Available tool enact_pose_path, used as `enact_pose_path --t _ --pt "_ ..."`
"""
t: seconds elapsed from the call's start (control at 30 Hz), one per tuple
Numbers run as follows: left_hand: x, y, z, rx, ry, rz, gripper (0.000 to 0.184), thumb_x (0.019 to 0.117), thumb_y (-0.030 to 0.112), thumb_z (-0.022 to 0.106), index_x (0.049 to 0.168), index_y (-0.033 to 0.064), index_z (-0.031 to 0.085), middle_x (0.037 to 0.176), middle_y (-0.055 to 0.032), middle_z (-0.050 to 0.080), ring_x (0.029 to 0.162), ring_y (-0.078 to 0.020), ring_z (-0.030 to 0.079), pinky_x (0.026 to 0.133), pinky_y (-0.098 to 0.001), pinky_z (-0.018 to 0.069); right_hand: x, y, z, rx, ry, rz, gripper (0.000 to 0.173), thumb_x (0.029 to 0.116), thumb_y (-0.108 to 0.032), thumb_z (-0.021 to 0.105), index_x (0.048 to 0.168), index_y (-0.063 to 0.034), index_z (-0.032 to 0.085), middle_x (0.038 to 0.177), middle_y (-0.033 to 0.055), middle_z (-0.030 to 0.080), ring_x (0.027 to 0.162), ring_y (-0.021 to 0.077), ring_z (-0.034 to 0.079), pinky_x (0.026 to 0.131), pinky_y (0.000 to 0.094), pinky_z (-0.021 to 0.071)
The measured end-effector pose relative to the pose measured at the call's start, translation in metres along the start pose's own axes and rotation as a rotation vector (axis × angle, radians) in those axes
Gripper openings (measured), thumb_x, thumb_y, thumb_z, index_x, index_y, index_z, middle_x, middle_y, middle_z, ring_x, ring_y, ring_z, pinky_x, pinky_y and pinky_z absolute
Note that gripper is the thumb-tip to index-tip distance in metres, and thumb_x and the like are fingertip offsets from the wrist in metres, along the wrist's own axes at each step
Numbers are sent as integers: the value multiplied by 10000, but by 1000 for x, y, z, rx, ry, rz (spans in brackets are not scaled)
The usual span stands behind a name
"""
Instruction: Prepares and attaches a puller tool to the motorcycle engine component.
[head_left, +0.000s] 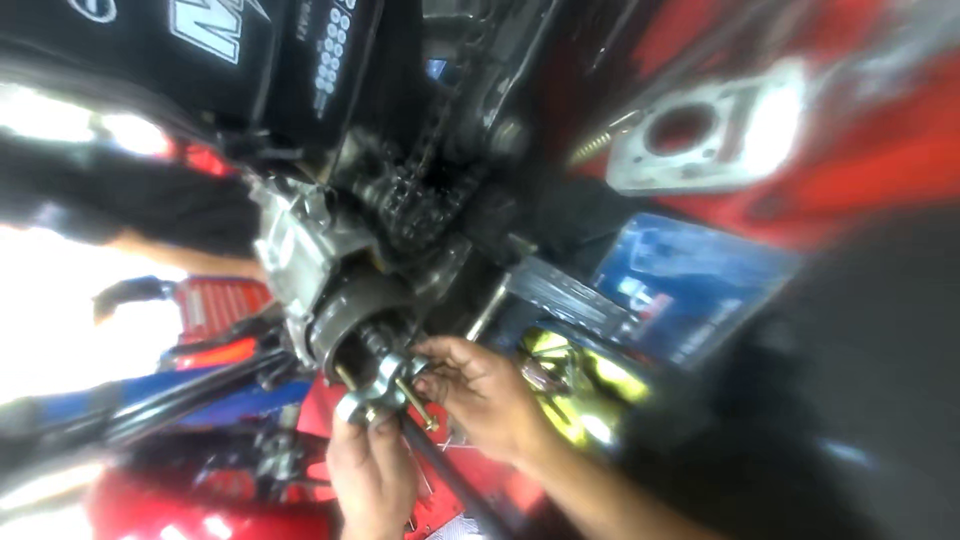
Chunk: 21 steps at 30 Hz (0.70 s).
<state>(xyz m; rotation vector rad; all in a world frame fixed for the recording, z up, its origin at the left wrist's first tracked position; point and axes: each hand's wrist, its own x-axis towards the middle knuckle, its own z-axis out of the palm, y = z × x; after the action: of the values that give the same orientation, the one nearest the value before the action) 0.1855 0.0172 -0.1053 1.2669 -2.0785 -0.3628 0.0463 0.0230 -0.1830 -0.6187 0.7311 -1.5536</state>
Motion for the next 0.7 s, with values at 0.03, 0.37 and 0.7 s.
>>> enact_pose_path --t 0.03,0.37,0.7 --pt "-1 -1 2 -6 0 2 383 1085 458 458 1139 125 638 893 50 686 763 -38 679 696 -233 614 -2 2 -1 13 5 -21 255 942 -94 741 1196 -101 712 951 20 765 784 128 739 749 298 654" --pt "-16 -11 5 115 -19 133 413 1092 497 389 1060 166 633 860 73 676 781 24 666 702 -176 585 -20 6 -21 -5 -43 -55 227 971 -219 724 1176 -126 695 947 8 740 775 107 718 711 279 644" --pt "8 -14 9 11 32 -7 430 1075 541 408 1014 183 640 795 81 657 714 -10 660 639 -214 586 5 -3 -9 -165 -19 -127 201 935 -204 762 1126 -163 721 912 -50 729 703 71 696 632 257 642"
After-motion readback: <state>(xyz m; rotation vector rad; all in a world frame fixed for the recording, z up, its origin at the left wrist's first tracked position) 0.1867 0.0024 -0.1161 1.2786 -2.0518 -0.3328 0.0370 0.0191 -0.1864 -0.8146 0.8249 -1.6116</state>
